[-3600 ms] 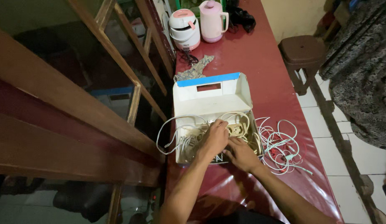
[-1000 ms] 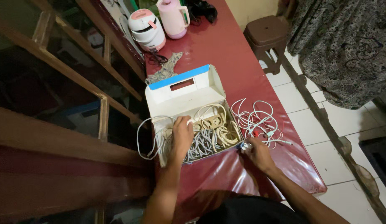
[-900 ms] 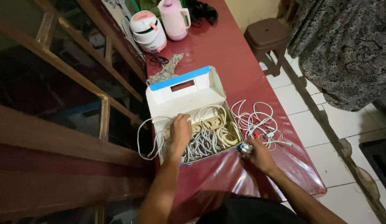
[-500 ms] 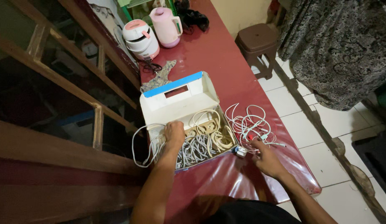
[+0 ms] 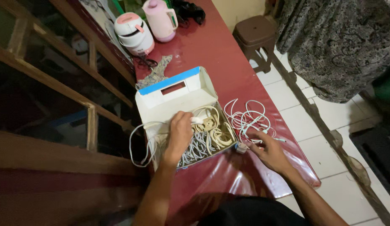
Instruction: The person opens a blue box on a table and removes a tangled mass of various cables and chargers. They proceed to untangle and separate the items, including red and white earphones, USB cables, and power adapters, placing them on the table surface.
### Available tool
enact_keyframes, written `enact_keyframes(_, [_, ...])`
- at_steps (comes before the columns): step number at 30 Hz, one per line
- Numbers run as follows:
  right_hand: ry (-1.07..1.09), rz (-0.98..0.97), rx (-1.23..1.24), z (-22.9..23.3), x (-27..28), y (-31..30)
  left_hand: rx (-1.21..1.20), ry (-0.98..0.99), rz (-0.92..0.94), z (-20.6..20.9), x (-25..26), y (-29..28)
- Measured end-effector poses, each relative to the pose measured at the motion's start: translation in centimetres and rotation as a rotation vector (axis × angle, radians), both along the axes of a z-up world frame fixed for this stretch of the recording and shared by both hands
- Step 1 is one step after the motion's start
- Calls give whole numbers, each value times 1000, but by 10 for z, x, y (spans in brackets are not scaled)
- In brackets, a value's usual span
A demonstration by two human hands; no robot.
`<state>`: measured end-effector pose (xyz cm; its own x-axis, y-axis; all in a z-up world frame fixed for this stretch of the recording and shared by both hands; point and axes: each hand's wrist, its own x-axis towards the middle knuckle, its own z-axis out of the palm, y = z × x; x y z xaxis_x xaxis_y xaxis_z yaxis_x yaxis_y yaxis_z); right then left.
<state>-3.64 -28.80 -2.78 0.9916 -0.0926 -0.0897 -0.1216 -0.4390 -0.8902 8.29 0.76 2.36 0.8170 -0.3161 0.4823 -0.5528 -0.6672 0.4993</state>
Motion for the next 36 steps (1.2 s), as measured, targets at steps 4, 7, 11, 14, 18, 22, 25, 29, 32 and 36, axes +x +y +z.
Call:
enact_keyframes(4, [-204, 111, -100, 35, -5, 10, -94, 249, -171, -2, -34, -45])
enact_keyframes(7, [-234, 172, -140, 34, -8, 9, -109, 300, -312, -10, -60, -76])
enact_keyframes(11, [-113, 189, -213, -3, -17, 0, -126, 397, -364, -20, -81, -107])
enact_keyframes(14, [-127, 213, -267, -32, -25, -8, -172, 433, -398, -29, -92, -117])
enact_keyframes(18, [-75, 148, -211, -66, -27, -16, -233, 339, -430, -37, -94, -119])
enact_keyframes(22, [-67, 57, -310, -98, -24, -22, -194, 500, -355, -45, -97, -111])
enact_keyframes(25, [-51, 8, -324, -115, -22, -20, -184, 596, -303, -54, -101, -98])
enact_keyframes(29, [-37, 43, -317, -125, -14, -24, -299, 531, -212, -67, -101, -84])
enact_keyframes(32, [-7, 77, -401, -123, -8, -31, -283, 416, -50, -70, -95, -62])
enact_keyframes(36, [-12, 132, -353, -105, 2, -41, -248, 324, 134, -63, -80, -21])
